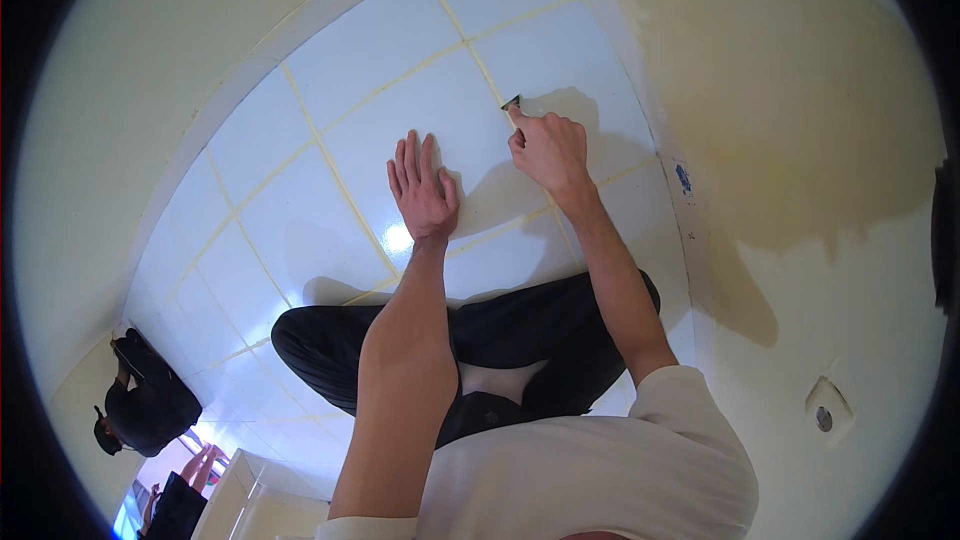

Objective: The person scrapes the grout lines between floor tiles using a small hand scraper.

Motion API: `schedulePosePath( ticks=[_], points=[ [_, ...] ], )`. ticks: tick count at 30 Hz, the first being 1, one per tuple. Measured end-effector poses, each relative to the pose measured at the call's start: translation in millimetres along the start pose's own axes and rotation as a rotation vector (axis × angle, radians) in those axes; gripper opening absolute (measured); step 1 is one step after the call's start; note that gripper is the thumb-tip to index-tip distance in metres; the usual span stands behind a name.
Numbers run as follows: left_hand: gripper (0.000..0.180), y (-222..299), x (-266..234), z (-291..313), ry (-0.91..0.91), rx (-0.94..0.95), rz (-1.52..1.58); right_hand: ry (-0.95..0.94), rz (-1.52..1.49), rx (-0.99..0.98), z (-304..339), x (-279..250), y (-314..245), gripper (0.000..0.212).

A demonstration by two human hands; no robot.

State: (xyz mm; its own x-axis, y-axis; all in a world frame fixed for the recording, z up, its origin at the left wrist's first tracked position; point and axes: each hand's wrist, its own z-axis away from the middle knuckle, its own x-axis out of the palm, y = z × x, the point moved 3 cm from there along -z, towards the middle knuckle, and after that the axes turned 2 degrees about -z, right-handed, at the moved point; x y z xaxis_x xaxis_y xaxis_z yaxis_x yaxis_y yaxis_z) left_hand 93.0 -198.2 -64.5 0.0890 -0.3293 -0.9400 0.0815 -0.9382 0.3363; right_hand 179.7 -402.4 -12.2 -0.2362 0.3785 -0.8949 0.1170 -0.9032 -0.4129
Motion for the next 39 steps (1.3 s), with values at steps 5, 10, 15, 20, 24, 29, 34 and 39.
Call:
schedulePosePath(
  ticks=[5,10,15,20,24,29,34,39],
  points=[
    [0.06,1,1,-1,-0.003,-0.001,-0.003,0.044,-0.038,0.015,1,2,1,0.044],
    [0.06,1,0,2,0.0,-0.004,0.008,0.018,0.0,-0.013,3,3,-2,0.046],
    [0.061,2,0,2,-0.002,-0.002,0.01,0.059,0.046,-0.036,4,8,-1,0.047],
    [0.062,2,0,0,-0.01,0.002,-0.01,0.05,0.035,-0.026,4,8,-2,0.048],
    [0.061,1,1,0,-0.011,-0.006,-0.006,0.061,0.037,-0.021,3,7,-4,0.047],
    [0.061,1,0,0,-0.002,-0.002,0.009,0.077,0.007,-0.017,3,4,-1,0.045],
    [0.061,1,0,0,-0.014,-0.012,-0.005,0.048,0.034,-0.019,2,6,-2,0.048],
    [0.062,3,0,0,-0.018,-0.013,0.008,0.067,0.021,-0.025,2,11,1,0.049]
  ],
)
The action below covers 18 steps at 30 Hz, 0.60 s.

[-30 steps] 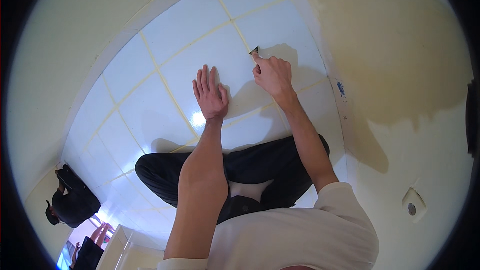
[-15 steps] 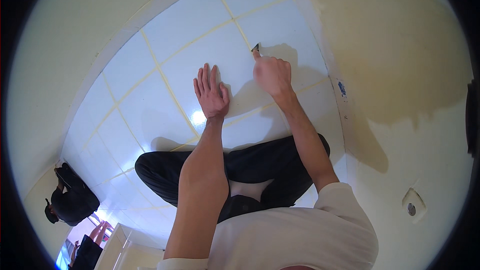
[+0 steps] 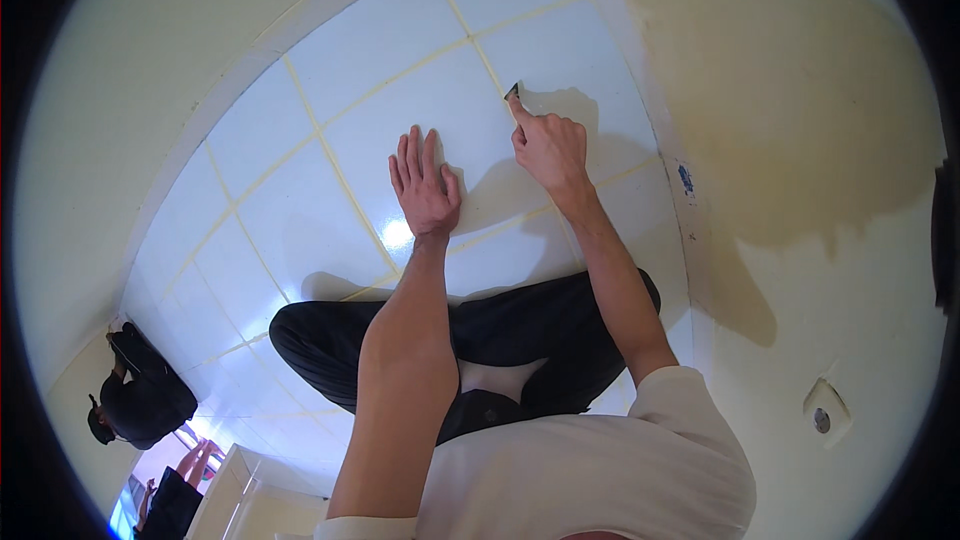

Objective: The person scrapes the grout lines between floor tiles using a small hand scraper.

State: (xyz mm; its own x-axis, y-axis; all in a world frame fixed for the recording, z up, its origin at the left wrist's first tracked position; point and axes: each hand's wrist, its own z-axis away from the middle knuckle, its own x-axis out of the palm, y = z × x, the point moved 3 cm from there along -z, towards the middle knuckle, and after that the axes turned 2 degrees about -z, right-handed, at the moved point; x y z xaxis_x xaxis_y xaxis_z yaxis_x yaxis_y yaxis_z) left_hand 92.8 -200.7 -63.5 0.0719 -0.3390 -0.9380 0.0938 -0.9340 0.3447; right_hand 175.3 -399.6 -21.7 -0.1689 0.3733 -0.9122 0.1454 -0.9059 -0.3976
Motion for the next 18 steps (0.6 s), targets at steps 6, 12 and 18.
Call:
schedulePosePath(
  ticks=[6,12,18],
  points=[
    [0.062,0,0,-1,0.009,0.005,-0.003,0.001,0.008,-0.002,0,-7,-2,0.049],
    [0.061,-2,-1,0,0.009,0.003,-0.002,-0.066,0.01,0.015,-2,-8,-5,0.048],
    [0.06,-1,0,0,0.018,0.009,0.012,-0.052,0.007,-0.001,0,-7,-3,0.048]
  ],
)
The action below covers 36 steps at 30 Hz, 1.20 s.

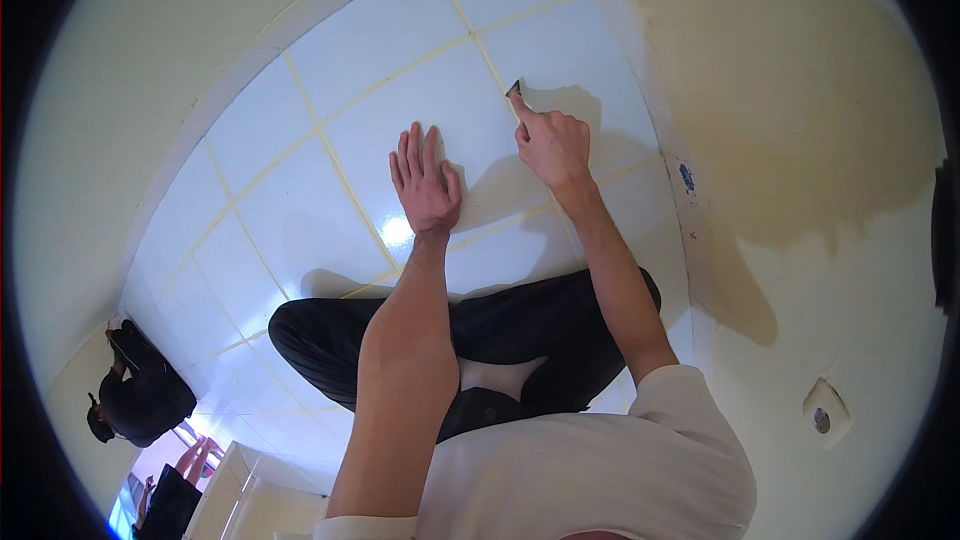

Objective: The person scrapes the grout lines between floor tiles using a small hand scraper.

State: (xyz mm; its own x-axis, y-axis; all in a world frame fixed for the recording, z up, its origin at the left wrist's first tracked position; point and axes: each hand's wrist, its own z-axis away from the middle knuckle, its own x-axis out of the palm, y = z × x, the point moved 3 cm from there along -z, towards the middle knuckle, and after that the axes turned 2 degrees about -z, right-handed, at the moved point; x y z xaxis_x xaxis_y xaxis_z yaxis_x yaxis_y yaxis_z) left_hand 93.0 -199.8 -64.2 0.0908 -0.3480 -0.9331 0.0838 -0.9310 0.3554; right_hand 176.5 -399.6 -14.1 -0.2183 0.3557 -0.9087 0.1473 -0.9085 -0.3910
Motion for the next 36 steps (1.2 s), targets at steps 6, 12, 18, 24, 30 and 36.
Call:
schedulePosePath(
  ticks=[6,12,18,24,30,36],
  points=[
    [0.061,0.9,-0.4,-0.7,-0.015,0.003,-0.016,0.009,0.022,0.001,0.1,-1.8,0.2,0.048],
    [0.061,-0.3,-0.5,-0.3,-0.011,-0.005,-0.019,0.006,0.025,-0.008,1.0,-0.6,-2.6,0.047],
    [0.061,-0.7,-1.1,-0.3,-0.015,0.003,-0.023,0.0,0.009,-0.004,1.2,-5.4,0.8,0.048],
    [0.061,-2.0,1.6,0.7,-0.01,-0.007,-0.02,0.031,-0.006,0.009,-0.7,-1.2,1.2,0.047],
    [0.062,-0.2,-0.1,-0.7,-0.013,-0.004,-0.009,0.003,-0.002,0.024,-0.3,-4.0,1.9,0.048],
    [0.061,-1.5,-0.8,-0.6,-0.009,0.0,-0.021,0.029,-0.013,0.044,-1.1,-4.2,3.4,0.048]
  ],
)
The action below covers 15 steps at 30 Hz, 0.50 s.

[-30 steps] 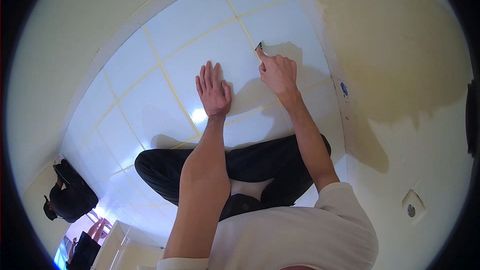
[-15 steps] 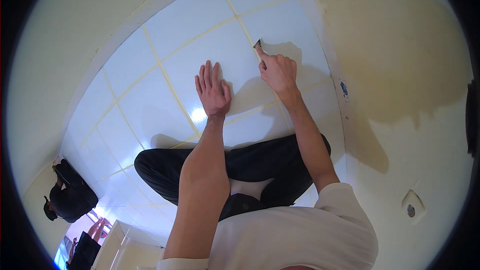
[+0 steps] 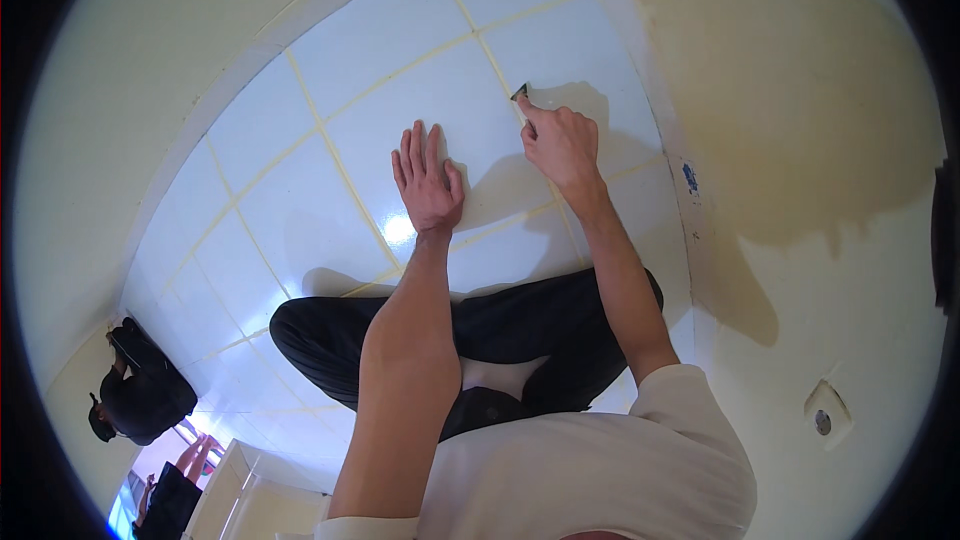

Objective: The person scrapes the grout lines between floor tiles using a small hand scraper.

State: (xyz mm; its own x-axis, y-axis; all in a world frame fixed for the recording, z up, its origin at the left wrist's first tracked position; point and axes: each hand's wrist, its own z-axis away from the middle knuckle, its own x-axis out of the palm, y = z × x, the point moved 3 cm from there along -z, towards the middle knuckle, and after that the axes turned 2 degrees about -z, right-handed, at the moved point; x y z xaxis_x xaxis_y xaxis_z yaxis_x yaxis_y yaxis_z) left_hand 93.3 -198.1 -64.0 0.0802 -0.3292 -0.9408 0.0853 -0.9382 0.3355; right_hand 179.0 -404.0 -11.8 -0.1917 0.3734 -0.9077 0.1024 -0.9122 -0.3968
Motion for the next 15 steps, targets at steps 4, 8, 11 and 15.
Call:
schedulePosePath(
  ticks=[4,8,11,15],
  points=[
    [0.061,1.8,0.2,0.2,0.013,0.009,0.013,0.021,-0.005,0.007,1.4,0.0,0.9,0.049],
    [0.06,0.3,1.0,0.4,0.003,-0.007,0.007,-0.02,0.007,-0.013,-0.9,-0.4,-3.8,0.048],
    [0.061,0.9,1.1,-0.1,0.001,-0.006,0.002,-0.045,0.029,-0.029,1.0,-3.2,-4.4,0.047],
    [0.062,1.1,0.2,-0.4,0.001,-0.005,0.002,-0.039,0.02,-0.015,1.1,-2.0,-5.4,0.047]
  ],
)
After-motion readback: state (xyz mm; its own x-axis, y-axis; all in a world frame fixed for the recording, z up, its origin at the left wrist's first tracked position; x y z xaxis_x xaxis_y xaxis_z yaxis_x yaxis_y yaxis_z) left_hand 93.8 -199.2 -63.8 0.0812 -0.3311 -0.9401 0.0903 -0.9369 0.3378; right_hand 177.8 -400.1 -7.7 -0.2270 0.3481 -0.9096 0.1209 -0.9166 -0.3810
